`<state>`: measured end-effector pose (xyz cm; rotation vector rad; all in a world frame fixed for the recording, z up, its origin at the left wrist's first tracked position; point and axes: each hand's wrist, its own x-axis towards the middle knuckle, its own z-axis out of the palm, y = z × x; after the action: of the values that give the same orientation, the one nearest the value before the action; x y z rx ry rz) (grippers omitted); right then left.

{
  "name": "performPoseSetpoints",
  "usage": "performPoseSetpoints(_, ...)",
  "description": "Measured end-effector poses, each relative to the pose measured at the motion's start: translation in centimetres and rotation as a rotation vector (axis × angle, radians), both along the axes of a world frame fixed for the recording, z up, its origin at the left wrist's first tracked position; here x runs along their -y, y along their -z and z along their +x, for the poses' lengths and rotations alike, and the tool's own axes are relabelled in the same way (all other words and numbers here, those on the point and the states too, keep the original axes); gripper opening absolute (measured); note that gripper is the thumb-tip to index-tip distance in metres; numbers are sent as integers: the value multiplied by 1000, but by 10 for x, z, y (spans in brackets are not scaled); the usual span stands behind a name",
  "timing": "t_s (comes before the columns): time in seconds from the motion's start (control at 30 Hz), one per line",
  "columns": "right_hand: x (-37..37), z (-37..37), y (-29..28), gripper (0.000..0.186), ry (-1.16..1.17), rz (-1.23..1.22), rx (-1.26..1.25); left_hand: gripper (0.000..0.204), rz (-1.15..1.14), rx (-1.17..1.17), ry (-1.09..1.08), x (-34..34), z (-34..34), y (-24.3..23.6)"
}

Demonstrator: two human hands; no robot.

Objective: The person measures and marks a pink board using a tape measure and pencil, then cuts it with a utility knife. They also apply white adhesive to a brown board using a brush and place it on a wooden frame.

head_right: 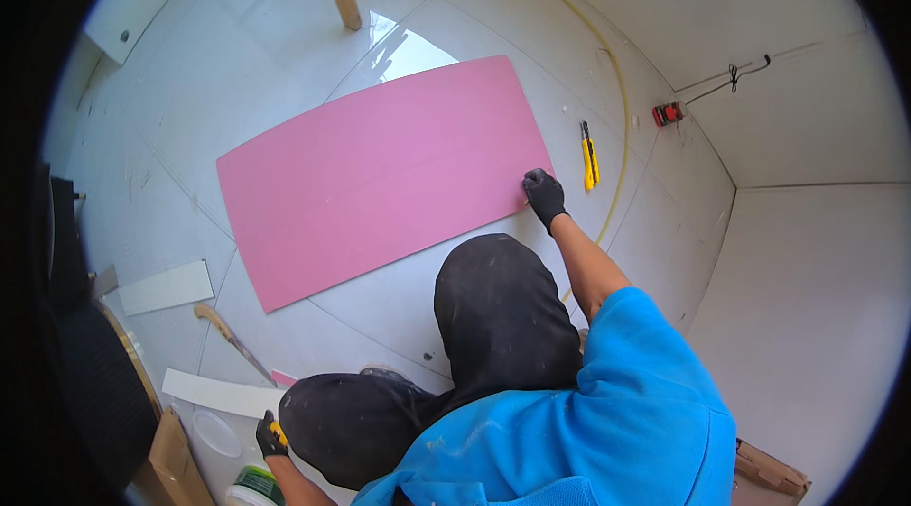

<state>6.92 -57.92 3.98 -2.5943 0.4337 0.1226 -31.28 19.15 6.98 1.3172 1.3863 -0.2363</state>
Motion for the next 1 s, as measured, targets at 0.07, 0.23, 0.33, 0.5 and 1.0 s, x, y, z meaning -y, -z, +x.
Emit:
performPoseSetpoints(0.07,15,-7,-2,23,4,-44,-13,25,82,121,-33,17,16,-42)
performPoseSetpoints(0.23,51,-63,7,21,30,-241,-115,18,193,201,118,49,108,-122)
performPoseSetpoints(0.33,72,-96,16,19,48,-279,-136,13,152,303,345,88,210,-145)
performPoseSetpoints(0.5,87,-91,0,25,-133,-538,22,38,-254,331,420,201,367,-130)
performPoseSetpoints(1.0,-50,-102,-29,30,37,682,-121,21,-145,240,1313,498,414,1)
